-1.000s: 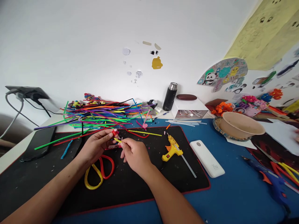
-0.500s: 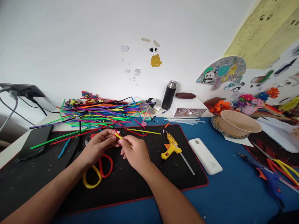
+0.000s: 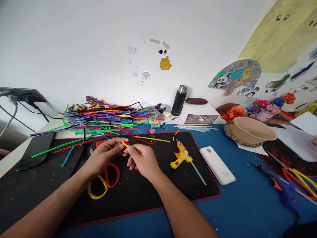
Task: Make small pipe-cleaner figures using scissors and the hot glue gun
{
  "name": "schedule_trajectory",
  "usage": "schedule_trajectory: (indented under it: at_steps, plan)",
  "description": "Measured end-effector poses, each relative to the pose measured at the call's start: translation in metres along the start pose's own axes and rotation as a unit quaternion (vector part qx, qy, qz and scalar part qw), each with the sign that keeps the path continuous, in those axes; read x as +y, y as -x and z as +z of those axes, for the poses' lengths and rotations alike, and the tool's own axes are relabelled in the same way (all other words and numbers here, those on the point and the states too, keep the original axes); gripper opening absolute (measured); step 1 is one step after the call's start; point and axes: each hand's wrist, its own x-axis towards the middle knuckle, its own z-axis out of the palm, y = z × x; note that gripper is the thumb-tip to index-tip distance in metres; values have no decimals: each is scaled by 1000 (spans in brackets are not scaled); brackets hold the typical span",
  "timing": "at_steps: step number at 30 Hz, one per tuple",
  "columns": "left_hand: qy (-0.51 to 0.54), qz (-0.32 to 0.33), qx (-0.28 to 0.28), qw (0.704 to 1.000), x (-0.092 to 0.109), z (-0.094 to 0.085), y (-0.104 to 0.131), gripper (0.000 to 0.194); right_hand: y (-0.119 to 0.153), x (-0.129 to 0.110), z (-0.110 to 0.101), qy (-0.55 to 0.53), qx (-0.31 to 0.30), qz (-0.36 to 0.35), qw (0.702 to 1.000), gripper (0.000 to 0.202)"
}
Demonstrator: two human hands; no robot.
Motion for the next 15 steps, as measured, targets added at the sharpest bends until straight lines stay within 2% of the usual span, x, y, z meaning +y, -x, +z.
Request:
schedule_trajectory:
  at_steps: [5,15]
  plan:
    - [1,4,-1,1000,1,1,0,36,-1,-2,-1,-49,-24,33,998,52]
    - [-24,2,-22,999,6,5,2,32,-3,-1,0,-61,2,17,998,51]
